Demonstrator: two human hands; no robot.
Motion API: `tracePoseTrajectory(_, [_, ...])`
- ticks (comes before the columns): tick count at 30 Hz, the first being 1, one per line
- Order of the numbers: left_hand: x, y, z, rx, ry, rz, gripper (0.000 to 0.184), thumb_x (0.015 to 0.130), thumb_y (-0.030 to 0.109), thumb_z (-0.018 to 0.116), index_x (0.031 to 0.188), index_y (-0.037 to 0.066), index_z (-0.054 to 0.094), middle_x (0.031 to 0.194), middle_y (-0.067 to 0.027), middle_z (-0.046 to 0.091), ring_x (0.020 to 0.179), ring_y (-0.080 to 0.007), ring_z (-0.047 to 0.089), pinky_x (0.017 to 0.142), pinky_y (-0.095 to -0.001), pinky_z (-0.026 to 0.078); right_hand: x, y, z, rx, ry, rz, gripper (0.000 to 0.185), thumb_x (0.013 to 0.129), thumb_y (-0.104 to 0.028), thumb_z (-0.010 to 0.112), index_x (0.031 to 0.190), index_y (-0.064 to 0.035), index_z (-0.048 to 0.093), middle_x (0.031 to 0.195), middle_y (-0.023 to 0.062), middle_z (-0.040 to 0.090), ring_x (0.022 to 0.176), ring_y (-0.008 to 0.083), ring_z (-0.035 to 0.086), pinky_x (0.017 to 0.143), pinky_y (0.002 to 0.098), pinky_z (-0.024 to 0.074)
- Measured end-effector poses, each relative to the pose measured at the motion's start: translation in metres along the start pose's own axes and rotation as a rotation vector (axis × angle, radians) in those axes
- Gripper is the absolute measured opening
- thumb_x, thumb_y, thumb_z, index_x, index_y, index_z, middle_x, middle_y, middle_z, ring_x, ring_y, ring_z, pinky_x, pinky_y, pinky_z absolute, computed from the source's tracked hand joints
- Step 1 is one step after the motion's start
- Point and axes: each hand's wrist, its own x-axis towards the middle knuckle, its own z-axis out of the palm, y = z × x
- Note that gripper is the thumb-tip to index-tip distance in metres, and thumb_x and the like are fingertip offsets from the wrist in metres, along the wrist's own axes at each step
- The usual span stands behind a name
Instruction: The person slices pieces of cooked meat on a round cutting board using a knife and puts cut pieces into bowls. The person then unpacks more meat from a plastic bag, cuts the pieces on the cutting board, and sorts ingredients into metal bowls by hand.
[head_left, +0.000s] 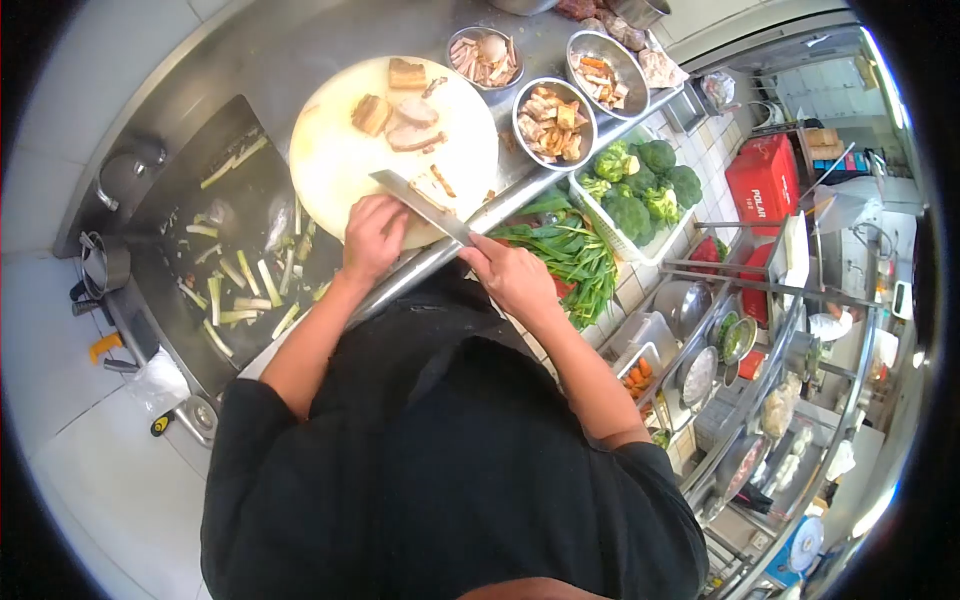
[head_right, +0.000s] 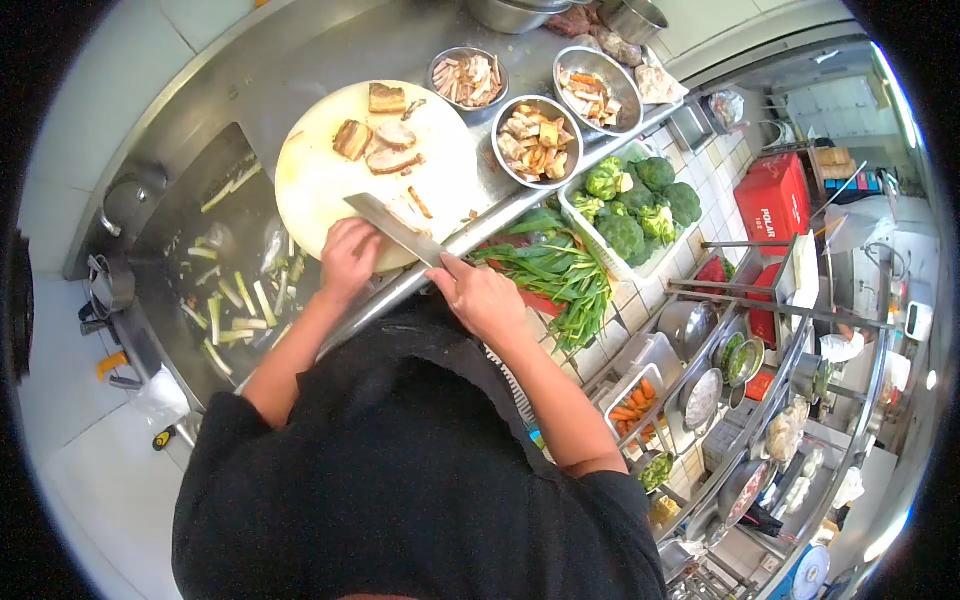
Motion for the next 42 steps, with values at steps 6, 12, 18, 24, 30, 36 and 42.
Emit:
tracePoseTrajectory(6, [0.042, 0.055, -0.018, 0.162, -0.262, 0.009, 0.010, 0.083, 0.018, 0.076, 0.089, 0.010, 0.077, 0.096, -0.0068, 0.071, 0.096, -0.0271, 0.064, 0.090, -0.0418, 0.041, -0.015, 0.019, 0.006, -0.186, 0.081, -0.105, 0.056, 0.100, -0.060, 0.053, 0.128, -0.0149, 0.071, 0.080, 0.0222, 0.072, 0.078, 0.0391, 0.073, 0.070, 0.0492, 0.0583])
tracePoseTrajectory(12, [0.078, 0.025, 0.022, 0.339, -0.772, -0.189, 0.018, 0.081, 0.021, 0.077, 0.093, 0.008, 0.081, 0.095, -0.0110, 0.075, 0.093, -0.0322, 0.069, 0.095, -0.0431, 0.043, -0.020, 0.022, 0.004, -0.180, 0.095, -0.232, 0.053, 0.098, -0.058, 0.058, 0.127, -0.0161, 0.072, 0.081, 0.0170, 0.073, 0.077, 0.0353, 0.073, 0.068, 0.0467, 0.0579])
tracePoseTrajectory(18, [0.089, 0.015, -0.005, -0.107, -0.424, -0.447, 0.029, 0.089, 0.023, 0.078, 0.106, -0.001, 0.077, 0.099, -0.0174, 0.076, 0.092, -0.0257, 0.073, 0.086, -0.0371, 0.056, -0.024, 0.058, -0.013, 0.202, -0.004, -0.135, 0.051, 0.102, -0.055, 0.058, 0.115, -0.0090, 0.075, 0.072, 0.0133, 0.070, 0.063, 0.0264, 0.069, 0.060, 0.0403, 0.0548])
tracePoseTrajectory(24, [-0.010, -0.001, 0.045, -0.054, 0.009, -0.653, 0.051, 0.094, 0.024, 0.073, 0.133, -0.005, 0.061, 0.135, -0.0281, 0.062, 0.127, -0.0379, 0.059, 0.109, -0.0441, 0.045, -0.002, 0.126, -0.021, 1.119, -0.365, 0.491, 0.052, 0.109, -0.053, 0.047, 0.092, -0.0058, 0.062, 0.060, 0.0047, 0.056, 0.046, 0.0135, 0.053, 0.042, 0.0299, 0.0442])
tracePoseTrajectory(30, [-0.014, 0.024, 0.111, 0.213, 0.014, -0.443, 0.078, 0.092, 0.024, 0.074, 0.156, 0.000, 0.038, 0.160, -0.0371, 0.027, 0.149, -0.0509, 0.026, 0.123, -0.0554, 0.022, 0.049, 0.145, 0.006, 1.150, -0.844, 0.424, 0.065, 0.108, -0.061, 0.041, 0.076, -0.0056, 0.056, 0.057, 0.0040, 0.051, 0.043, 0.0133, 0.048, 0.039, 0.0291, 0.0429])
tracePoseTrajectory(36, [0.020, 0.047, 0.121, 0.194, 0.199, -0.479, 0.053, 0.099, 0.012, 0.060, 0.150, 0.002, 0.049, 0.156, -0.0278, 0.036, 0.145, -0.0452, 0.032, 0.120, -0.0522, 0.026, 0.082, 0.131, -0.032, 0.965, -0.857, 0.208, 0.070, 0.107, -0.062, 0.042, 0.068, -0.0052, 0.053, 0.057, 0.0069, 0.054, 0.043, 0.0145, 0.052, 0.039, 0.0305, 0.0449])
tracePoseTrajectory(42, [0.122, 0.060, 0.169, 0.221, 0.160, -0.172, 0.046, 0.099, 0.013, 0.061, 0.143, 0.003, 0.054, 0.151, -0.0261, 0.042, 0.143, -0.0431, 0.037, 0.120, -0.0505, 0.028, 0.097, 0.161, -0.095, 1.147, -0.656, 0.223, 0.059, 0.109, -0.055, 0.044, 0.080, -0.0041, 0.053, 0.058, 0.0062, 0.054, 0.043, 0.0142, 0.051, 0.039, 0.0306, 0.0437])
